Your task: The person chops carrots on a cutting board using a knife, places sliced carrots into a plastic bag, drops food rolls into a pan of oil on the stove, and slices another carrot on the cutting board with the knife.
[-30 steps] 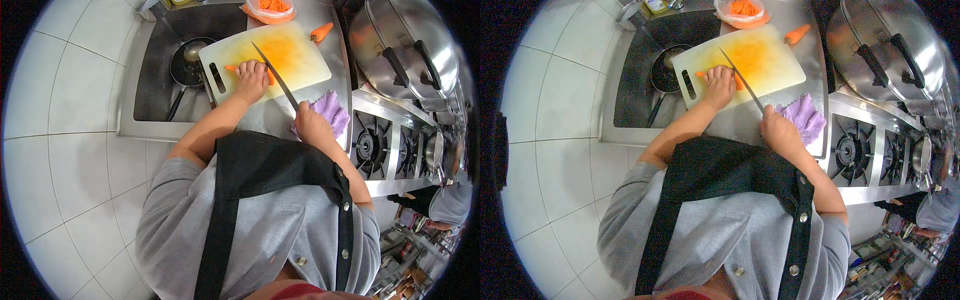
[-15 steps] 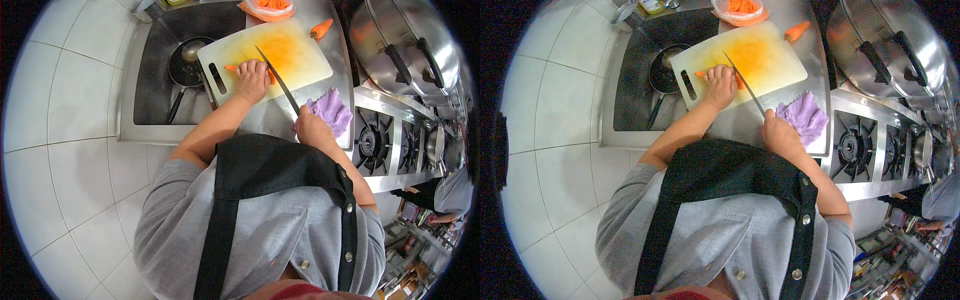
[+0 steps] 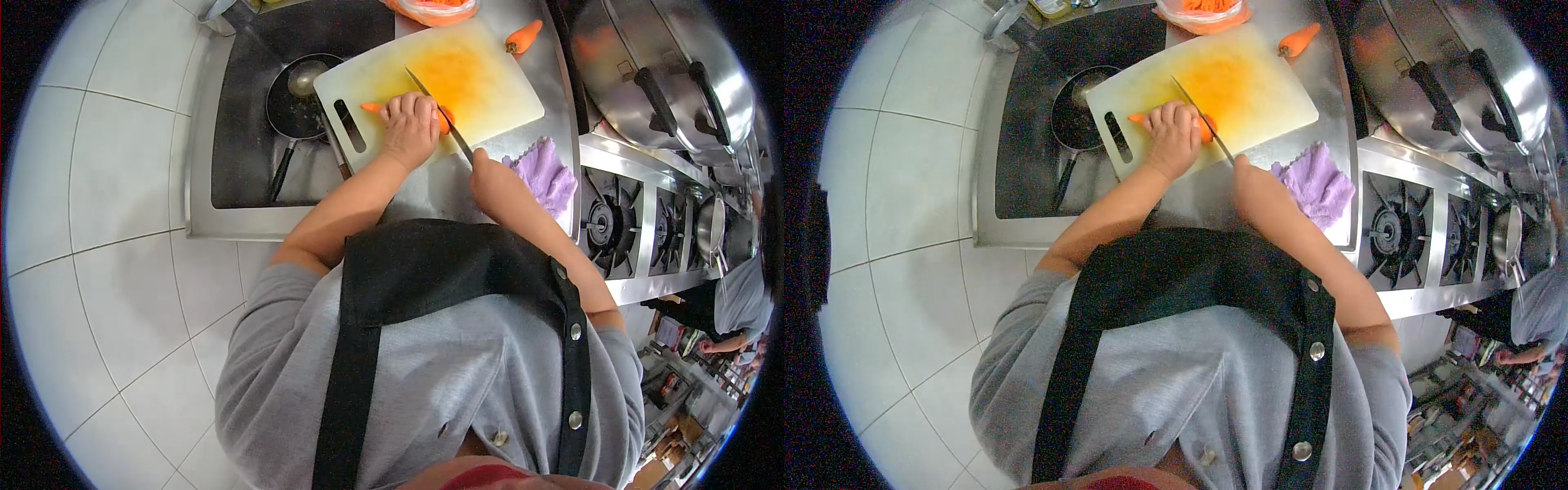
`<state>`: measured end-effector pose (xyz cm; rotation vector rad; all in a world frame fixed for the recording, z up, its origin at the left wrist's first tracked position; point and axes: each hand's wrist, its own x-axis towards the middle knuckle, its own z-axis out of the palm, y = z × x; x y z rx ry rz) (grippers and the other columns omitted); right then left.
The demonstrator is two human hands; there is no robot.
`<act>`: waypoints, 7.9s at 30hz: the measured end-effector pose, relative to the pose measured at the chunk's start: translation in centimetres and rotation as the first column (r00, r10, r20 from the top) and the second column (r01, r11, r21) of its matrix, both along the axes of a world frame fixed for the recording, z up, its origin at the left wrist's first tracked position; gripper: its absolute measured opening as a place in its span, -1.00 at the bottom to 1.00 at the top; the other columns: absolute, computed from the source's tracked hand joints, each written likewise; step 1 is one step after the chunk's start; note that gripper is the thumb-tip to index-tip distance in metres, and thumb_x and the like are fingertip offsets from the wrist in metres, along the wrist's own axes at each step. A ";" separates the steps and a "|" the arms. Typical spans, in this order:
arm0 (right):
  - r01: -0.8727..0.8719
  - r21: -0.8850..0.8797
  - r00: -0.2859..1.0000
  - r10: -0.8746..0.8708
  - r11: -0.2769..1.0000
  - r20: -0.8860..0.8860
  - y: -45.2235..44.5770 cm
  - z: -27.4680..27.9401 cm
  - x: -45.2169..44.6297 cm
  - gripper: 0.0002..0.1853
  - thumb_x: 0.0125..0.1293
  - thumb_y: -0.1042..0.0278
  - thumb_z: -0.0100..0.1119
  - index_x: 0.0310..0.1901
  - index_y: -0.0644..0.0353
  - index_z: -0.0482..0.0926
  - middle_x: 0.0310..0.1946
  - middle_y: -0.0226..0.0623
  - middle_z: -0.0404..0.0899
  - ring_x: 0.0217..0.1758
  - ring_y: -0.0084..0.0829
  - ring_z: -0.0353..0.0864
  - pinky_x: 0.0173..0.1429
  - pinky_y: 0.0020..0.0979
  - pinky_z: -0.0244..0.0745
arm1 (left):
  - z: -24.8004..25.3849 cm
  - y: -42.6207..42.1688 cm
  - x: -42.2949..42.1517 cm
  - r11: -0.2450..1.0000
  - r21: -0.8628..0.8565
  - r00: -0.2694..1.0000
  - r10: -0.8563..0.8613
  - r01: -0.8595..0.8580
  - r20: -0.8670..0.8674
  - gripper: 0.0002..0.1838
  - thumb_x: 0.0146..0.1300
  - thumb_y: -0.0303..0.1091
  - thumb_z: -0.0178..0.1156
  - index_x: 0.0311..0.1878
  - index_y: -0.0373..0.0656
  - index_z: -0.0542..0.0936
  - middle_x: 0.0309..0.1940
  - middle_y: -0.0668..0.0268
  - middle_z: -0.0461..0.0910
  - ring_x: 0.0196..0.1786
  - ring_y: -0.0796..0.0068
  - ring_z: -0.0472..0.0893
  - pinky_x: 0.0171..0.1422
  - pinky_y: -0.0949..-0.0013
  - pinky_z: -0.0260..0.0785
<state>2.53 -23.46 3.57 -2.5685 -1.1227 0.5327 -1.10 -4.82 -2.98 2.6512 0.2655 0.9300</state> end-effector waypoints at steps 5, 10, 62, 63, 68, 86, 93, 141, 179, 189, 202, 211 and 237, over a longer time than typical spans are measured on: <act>0.093 -0.054 0.995 -0.095 0.994 -0.024 0.8 -1.3 -0.3 -0.85 0.25 0.43 -0.12 -0.28 0.38 0.31 -0.47 0.22 0.55 -0.35 0.17 0.58 -0.22 0.07 0.45 | -0.2 0.1 0.0 1.000 0.018 1.000 0.022 -0.022 -0.002 -0.83 0.20 -0.29 0.02 -0.15 -0.07 0.41 -0.09 0.19 0.40 -0.02 0.12 0.32 0.07 0.06 0.07; 0.094 -0.132 0.995 -0.095 0.987 -0.004 -0.9 1.8 -1.2 -0.84 0.23 0.41 -0.10 -0.24 0.33 0.33 -0.44 0.18 0.58 -0.33 0.12 0.62 -0.23 0.05 0.50 | 0.0 0.1 -0.2 1.000 0.017 1.000 0.026 -0.026 0.006 -0.82 0.19 -0.30 0.04 -0.15 -0.08 0.41 -0.09 0.20 0.41 -0.01 0.13 0.33 0.07 0.06 0.07; 0.049 -0.092 0.998 -0.051 0.995 -0.021 -0.2 -0.4 -0.5 -0.84 0.26 0.40 -0.08 -0.26 0.34 0.31 -0.50 0.17 0.54 -0.33 0.15 0.57 -0.24 0.07 0.41 | -0.4 0.3 0.1 1.000 -0.022 0.998 0.002 -0.001 0.057 -0.83 0.11 -0.37 0.08 -0.21 -0.10 0.40 -0.15 0.21 0.41 -0.05 0.14 0.34 0.05 0.07 0.08; 0.056 -0.090 0.998 -0.058 0.994 -0.023 0.0 -0.9 -0.4 -0.85 0.26 0.41 -0.09 -0.25 0.34 0.31 -0.50 0.16 0.54 -0.33 0.15 0.57 -0.23 0.07 0.42 | -0.3 0.3 0.1 1.000 -0.019 0.998 0.005 -0.004 0.062 -0.83 0.11 -0.37 0.09 -0.21 -0.10 0.40 -0.15 0.21 0.41 -0.05 0.14 0.34 0.05 0.07 0.08; 0.081 -0.066 0.997 -0.081 0.995 0.005 -0.4 -1.3 -0.8 -0.84 0.27 0.39 -0.09 -0.24 0.32 0.31 -0.49 0.15 0.55 -0.33 0.16 0.57 -0.22 0.08 0.42 | -0.8 0.6 0.3 1.000 -0.003 0.996 0.002 -0.002 0.085 -0.81 0.09 -0.38 0.09 -0.21 -0.11 0.40 -0.14 0.20 0.41 -0.05 0.12 0.34 0.06 0.07 0.08; 0.030 -0.189 0.999 -0.037 0.981 -0.033 -1.7 2.6 -1.7 -0.85 0.23 0.46 -0.10 -0.20 0.32 0.29 -0.45 0.14 0.58 -0.33 0.11 0.61 -0.24 0.03 0.49 | -1.2 0.8 0.3 0.999 -0.042 0.997 -0.024 0.027 0.078 -0.75 0.02 -0.42 0.10 -0.18 -0.13 0.37 -0.14 0.16 0.39 -0.04 0.09 0.34 0.07 0.06 0.08; 0.081 -0.122 0.996 -0.084 0.989 -0.014 0.2 -1.0 -0.7 -0.85 0.25 0.41 -0.11 -0.23 0.31 0.31 -0.46 0.17 0.56 -0.30 0.16 0.59 -0.20 0.09 0.43 | -1.1 0.9 0.3 1.000 -0.005 0.998 -0.001 0.001 0.057 -0.80 0.08 -0.38 0.10 -0.20 -0.10 0.39 -0.14 0.20 0.40 -0.05 0.12 0.34 0.02 0.08 0.08; 0.262 0.203 0.962 -0.272 0.944 0.022 -7.3 -1.6 0.7 -0.80 0.30 0.32 -0.04 -0.21 0.29 0.28 -0.47 0.25 0.51 -0.32 0.22 0.52 -0.22 0.12 0.35 | 2.7 2.3 -0.3 0.985 0.171 0.987 0.037 -0.010 -0.154 -0.58 -0.02 -0.14 0.23 -0.10 -0.11 0.47 -0.09 0.19 0.46 0.07 0.15 0.37 0.21 0.02 0.02; 0.117 -0.132 0.991 -0.107 0.984 0.076 2.4 1.6 4.5 -0.75 0.29 0.38 -0.16 -0.09 0.35 0.39 -0.23 0.14 0.59 -0.11 0.03 0.61 -0.03 -0.03 0.48 | 2.5 -0.1 6.2 0.974 -0.225 0.792 -0.156 0.025 -0.591 -0.87 0.08 -0.44 0.17 -0.31 -0.27 0.57 -0.29 0.07 0.62 -0.24 0.06 0.61 -0.13 0.18 0.45; 0.113 -0.108 0.991 -0.103 0.988 0.091 4.0 -0.7 5.0 -0.77 0.24 0.44 -0.18 -0.13 0.38 0.38 -0.28 0.25 0.56 -0.12 0.13 0.58 -0.01 0.00 0.43 | 5.5 0.3 7.7 0.985 -0.155 0.562 -0.168 0.071 -0.810 -0.75 -0.03 -0.37 0.25 -0.22 -0.16 0.68 -0.17 0.06 0.63 -0.09 0.14 0.63 -0.01 0.18 0.48; 0.162 -0.107 0.983 -0.151 0.981 0.102 4.3 -1.0 4.0 -0.78 0.22 0.47 -0.16 -0.13 0.34 0.38 -0.29 0.28 0.55 -0.13 0.12 0.58 -0.04 0.00 0.44 | 1.7 1.0 8.8 0.961 -0.274 0.580 -0.238 0.026 -0.779 -0.73 -0.08 -0.35 0.31 -0.22 -0.08 0.70 -0.18 0.05 0.64 -0.07 0.14 0.63 0.01 0.21 0.48; 0.098 -0.007 0.976 -0.095 0.995 0.198 4.3 -2.8 4.9 -0.81 0.24 0.45 -0.15 -0.19 0.37 0.39 -0.41 0.21 0.56 -0.24 0.14 0.59 -0.13 0.00 0.45 | 2.9 0.6 8.3 0.983 -0.170 0.709 -0.165 0.065 -0.685 -0.77 0.06 -0.31 0.23 -0.20 -0.06 0.70 -0.17 0.09 0.64 -0.08 0.13 0.62 -0.01 0.20 0.48; 0.084 -0.059 0.993 -0.079 0.995 0.086 5.1 1.3 4.6 -0.79 0.21 0.45 -0.15 -0.17 0.37 0.38 -0.36 0.23 0.56 -0.20 0.17 0.57 -0.03 -0.01 0.44 | 2.0 1.6 8.6 0.981 -0.184 0.620 -0.183 0.063 -0.763 -0.65 -0.07 -0.18 0.33 -0.16 -0.07 0.68 -0.14 0.07 0.62 -0.07 0.11 0.61 0.03 0.20 0.46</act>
